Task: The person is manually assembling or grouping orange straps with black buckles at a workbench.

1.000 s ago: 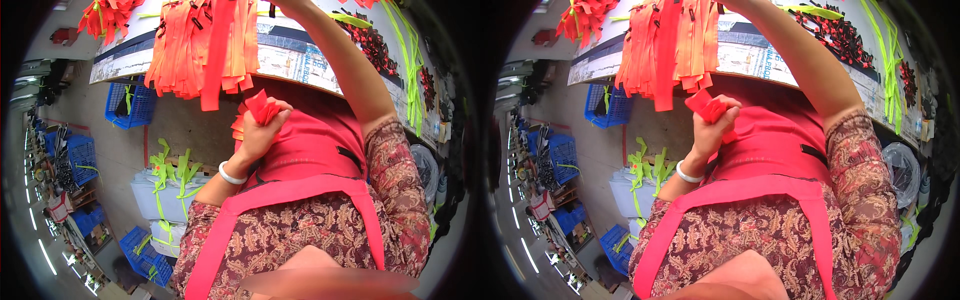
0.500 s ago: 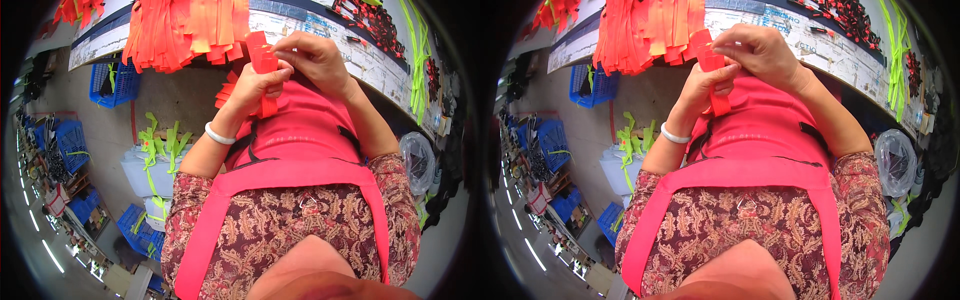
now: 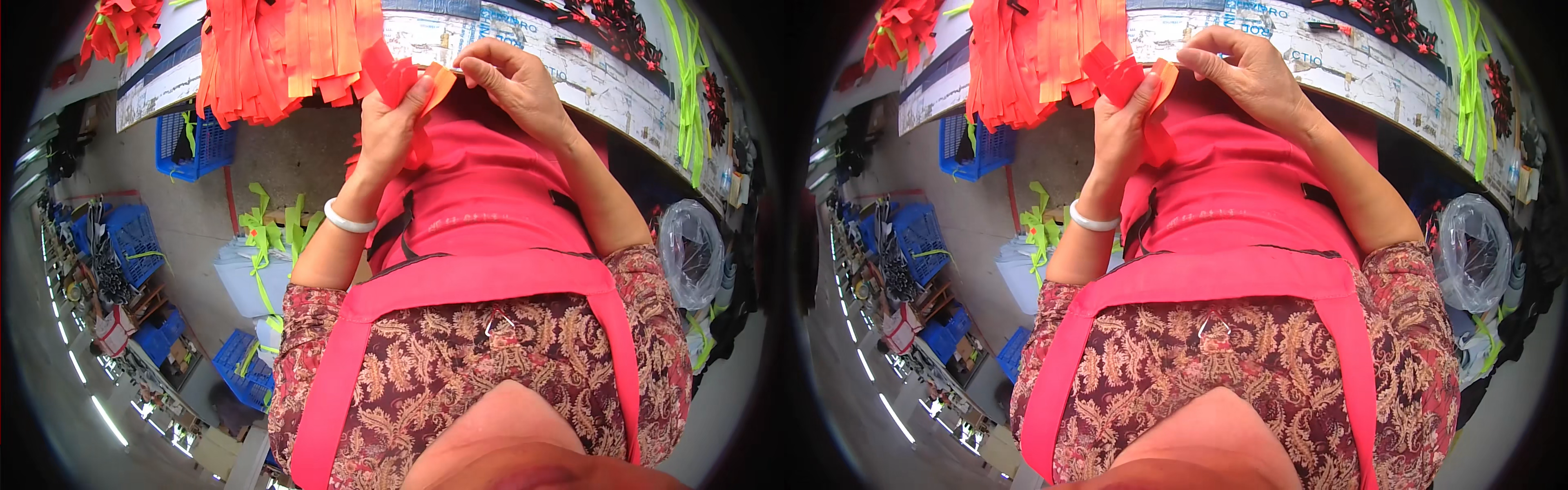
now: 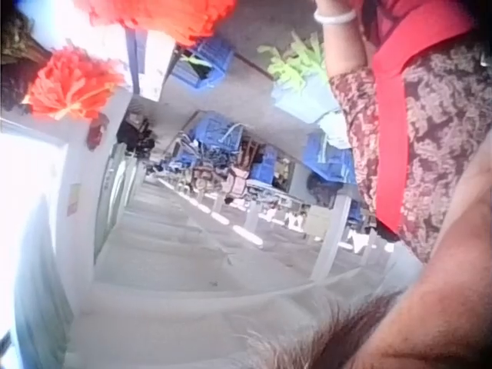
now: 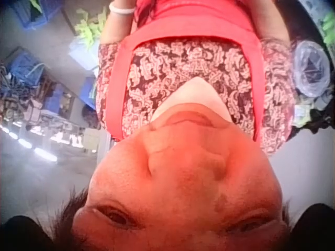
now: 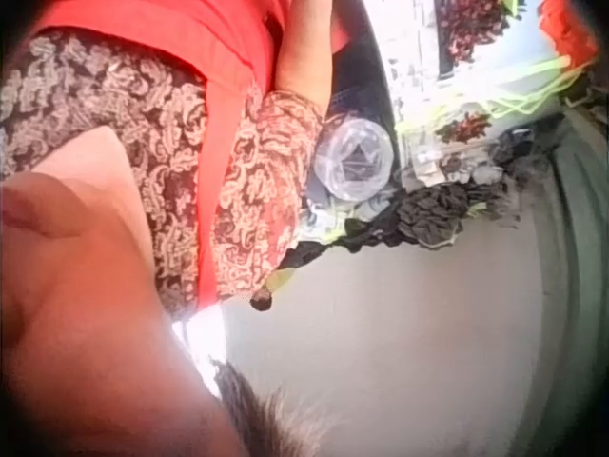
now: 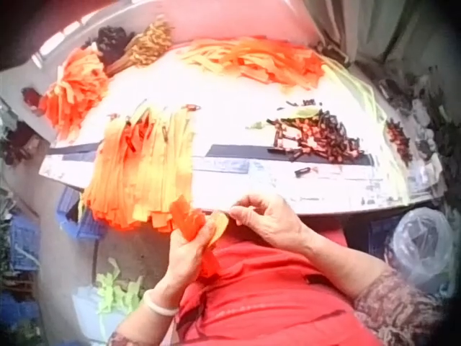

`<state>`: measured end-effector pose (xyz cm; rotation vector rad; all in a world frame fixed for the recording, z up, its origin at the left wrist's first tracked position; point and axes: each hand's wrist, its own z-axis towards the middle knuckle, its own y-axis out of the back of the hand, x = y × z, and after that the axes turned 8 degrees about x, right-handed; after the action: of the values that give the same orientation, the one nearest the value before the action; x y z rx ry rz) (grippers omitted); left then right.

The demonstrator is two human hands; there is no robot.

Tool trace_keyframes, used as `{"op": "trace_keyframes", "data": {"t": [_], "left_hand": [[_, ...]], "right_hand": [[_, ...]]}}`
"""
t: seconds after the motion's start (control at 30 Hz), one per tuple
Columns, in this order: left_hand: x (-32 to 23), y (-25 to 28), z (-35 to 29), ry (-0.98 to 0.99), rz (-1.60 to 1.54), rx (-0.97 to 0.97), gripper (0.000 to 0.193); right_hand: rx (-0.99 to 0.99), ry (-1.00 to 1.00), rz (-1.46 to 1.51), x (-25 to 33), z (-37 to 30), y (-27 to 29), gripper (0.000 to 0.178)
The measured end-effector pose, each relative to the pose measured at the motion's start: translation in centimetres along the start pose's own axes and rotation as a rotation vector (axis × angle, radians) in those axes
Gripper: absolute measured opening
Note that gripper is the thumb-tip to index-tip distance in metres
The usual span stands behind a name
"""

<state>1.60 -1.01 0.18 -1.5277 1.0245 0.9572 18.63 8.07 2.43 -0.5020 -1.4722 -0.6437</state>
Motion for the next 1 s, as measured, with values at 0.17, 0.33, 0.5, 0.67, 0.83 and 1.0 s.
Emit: {"op": "trace_keyframes", "data": {"t": [0.17,0.33,0.5,0.67,0.83,1.0], "left_hand": [[0.3,-0.2,0.1,-0.202,0.236,0.053,0.014],[-0.3,0.6,0.8,-0.165,0.268,0.157,0.014],[-0.2,0.8,0.9,0.006,0.122,0.287,0.011],[0.5,-1.2,0.8,-0.403,0.63,0.212,0.005],[0.1,-1.2,1.6,-0.12,0.217,0.242,0.011],[-0.1,0.4,1.1,0.043,0.077,0.258,0.017]], "right_hand": [[0.061,-0.035,-0.135,-0.1,-0.4,-0.4,0.018],[0.128,-0.109,-0.184,-0.2,-1.0,0.0,0.017],[0.259,-0.064,-0.349,1.0,-1.4,0.2,0.02],[0.098,-0.246,0.141,-4.1,-2.0,-1.8,0.02],[-0.008,-0.455,0.854,-4.8,-2.6,-1.2,0.019],[0.052,-0.373,0.582,-1.2,-3.2,-0.3,0.039]]}}
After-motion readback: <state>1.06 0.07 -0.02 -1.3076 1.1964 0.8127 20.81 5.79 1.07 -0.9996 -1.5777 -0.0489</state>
